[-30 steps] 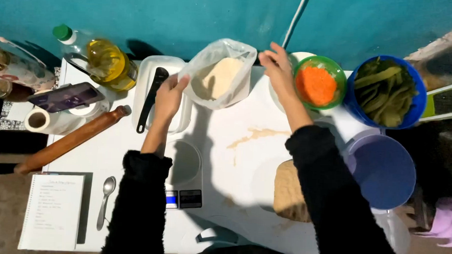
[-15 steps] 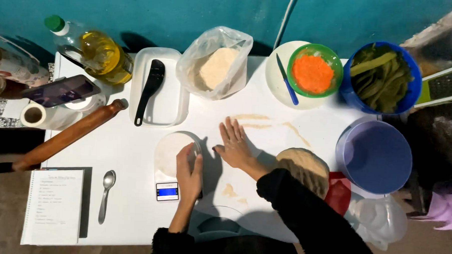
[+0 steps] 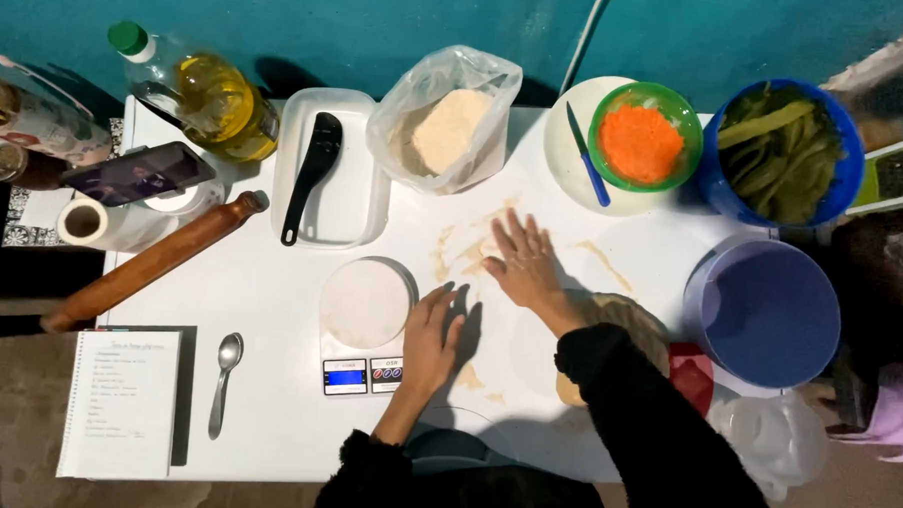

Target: Weighing portions of dough on a scale and shaping them into balls on a work surface.

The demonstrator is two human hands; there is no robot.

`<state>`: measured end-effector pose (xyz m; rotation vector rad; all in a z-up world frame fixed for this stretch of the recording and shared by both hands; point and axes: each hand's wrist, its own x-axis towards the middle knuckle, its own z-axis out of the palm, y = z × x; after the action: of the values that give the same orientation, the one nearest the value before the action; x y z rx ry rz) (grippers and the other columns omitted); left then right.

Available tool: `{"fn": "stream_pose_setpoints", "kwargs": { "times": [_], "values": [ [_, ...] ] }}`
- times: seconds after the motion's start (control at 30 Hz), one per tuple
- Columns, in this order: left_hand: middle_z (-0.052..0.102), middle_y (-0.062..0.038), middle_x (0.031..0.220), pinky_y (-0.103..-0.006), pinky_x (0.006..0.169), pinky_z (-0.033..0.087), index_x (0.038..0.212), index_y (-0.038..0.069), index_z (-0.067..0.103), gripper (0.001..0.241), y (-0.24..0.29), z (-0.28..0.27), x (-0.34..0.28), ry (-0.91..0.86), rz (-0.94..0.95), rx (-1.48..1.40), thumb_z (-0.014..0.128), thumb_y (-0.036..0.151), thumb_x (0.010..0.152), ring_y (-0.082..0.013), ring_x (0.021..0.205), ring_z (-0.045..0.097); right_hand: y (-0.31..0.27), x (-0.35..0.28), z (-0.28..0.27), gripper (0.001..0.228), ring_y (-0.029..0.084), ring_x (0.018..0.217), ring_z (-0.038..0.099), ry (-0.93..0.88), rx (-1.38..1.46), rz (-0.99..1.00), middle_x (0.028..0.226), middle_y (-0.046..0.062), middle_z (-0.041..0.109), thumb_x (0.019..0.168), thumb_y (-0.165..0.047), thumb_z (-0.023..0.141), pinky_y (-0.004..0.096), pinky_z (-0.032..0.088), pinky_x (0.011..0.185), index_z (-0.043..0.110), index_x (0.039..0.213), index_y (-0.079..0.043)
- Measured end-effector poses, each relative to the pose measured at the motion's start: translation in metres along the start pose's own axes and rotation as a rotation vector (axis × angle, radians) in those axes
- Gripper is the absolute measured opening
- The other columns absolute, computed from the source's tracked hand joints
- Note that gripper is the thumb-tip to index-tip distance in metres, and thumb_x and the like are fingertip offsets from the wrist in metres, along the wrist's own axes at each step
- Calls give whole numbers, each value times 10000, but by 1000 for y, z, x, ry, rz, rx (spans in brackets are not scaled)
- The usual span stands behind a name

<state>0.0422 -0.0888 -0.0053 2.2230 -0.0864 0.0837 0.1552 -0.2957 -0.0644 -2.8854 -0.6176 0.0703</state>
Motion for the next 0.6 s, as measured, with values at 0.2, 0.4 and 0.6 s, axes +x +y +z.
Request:
{"fn": "stream_pose_setpoints", "kwargs": {
  "times": [0.2, 0.4, 0.6],
  "values": [
    [318, -188, 1647, -563, 1203, 212, 1560, 56, 387, 612, -33, 52, 23, -72, 67, 208, 454, 398, 1058, -399, 1526, 268, -14, -49, -16, 850, 483, 1502, 216, -104, 52, -139, 1673, 170, 193, 899, -590, 589, 604, 236, 1165, 316, 1583, -165],
    [183, -184, 1695, -597, 1224, 117, 1609, 67, 270, 715, -35, 88, 35, -66, 118, 373, 406, 496, 1053, -410, 1560, 141, 16, -64, -21, 800, 522, 1474, 245, -81, 106, -64, 1669, 195, 225, 945, -552, 598, 561, 276, 1166, 359, 1564, -104],
    [235, -144, 1700, -539, 1251, 135, 1616, 99, 277, 684, -22, 76, -17, -386, 311, 288, 397, 490, 1066, -372, 1572, 181, 58, -66, -18, 696, 452, 1512, 300, -106, 141, 36, 1680, 188, 252, 950, -459, 613, 512, 290, 1224, 432, 1538, -134]
  ]
}}
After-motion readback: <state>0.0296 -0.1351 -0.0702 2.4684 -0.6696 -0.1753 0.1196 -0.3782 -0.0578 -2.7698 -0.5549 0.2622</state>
